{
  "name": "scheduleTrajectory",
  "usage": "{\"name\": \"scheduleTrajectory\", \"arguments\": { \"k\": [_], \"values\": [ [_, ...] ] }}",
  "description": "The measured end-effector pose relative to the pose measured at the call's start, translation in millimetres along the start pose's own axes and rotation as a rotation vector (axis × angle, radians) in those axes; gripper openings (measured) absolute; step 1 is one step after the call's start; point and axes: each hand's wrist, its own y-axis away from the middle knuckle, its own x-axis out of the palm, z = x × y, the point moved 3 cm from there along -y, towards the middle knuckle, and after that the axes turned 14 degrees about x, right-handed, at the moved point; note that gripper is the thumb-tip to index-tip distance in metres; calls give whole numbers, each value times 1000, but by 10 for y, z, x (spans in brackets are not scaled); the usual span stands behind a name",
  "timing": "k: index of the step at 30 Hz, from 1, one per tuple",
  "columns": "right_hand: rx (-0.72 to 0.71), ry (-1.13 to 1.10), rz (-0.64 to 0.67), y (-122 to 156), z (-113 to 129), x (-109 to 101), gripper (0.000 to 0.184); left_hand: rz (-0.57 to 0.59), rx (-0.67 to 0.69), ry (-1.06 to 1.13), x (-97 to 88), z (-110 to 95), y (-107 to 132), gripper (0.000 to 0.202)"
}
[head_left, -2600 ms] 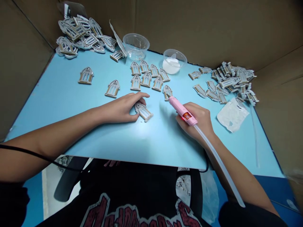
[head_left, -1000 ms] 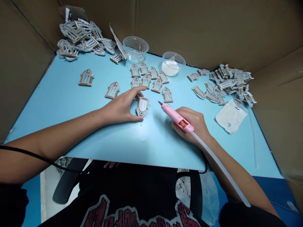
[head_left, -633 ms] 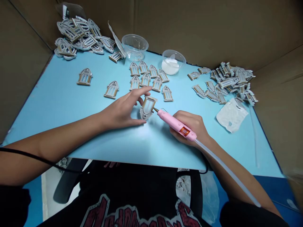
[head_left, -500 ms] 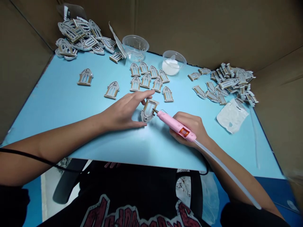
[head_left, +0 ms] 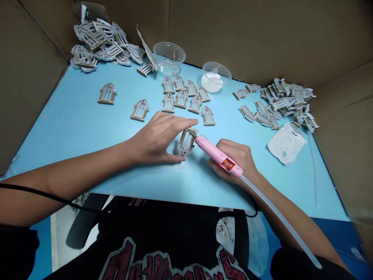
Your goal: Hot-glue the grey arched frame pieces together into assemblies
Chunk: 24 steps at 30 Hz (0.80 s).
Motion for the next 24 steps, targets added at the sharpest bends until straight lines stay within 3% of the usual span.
{"name": "scheduleTrajectory", "arguments": {
  "k": [24],
  "values": [
    [40,28,-21,12,41,-24,25,-38,0,-14,-28,1,-12,83]
  ]
}}
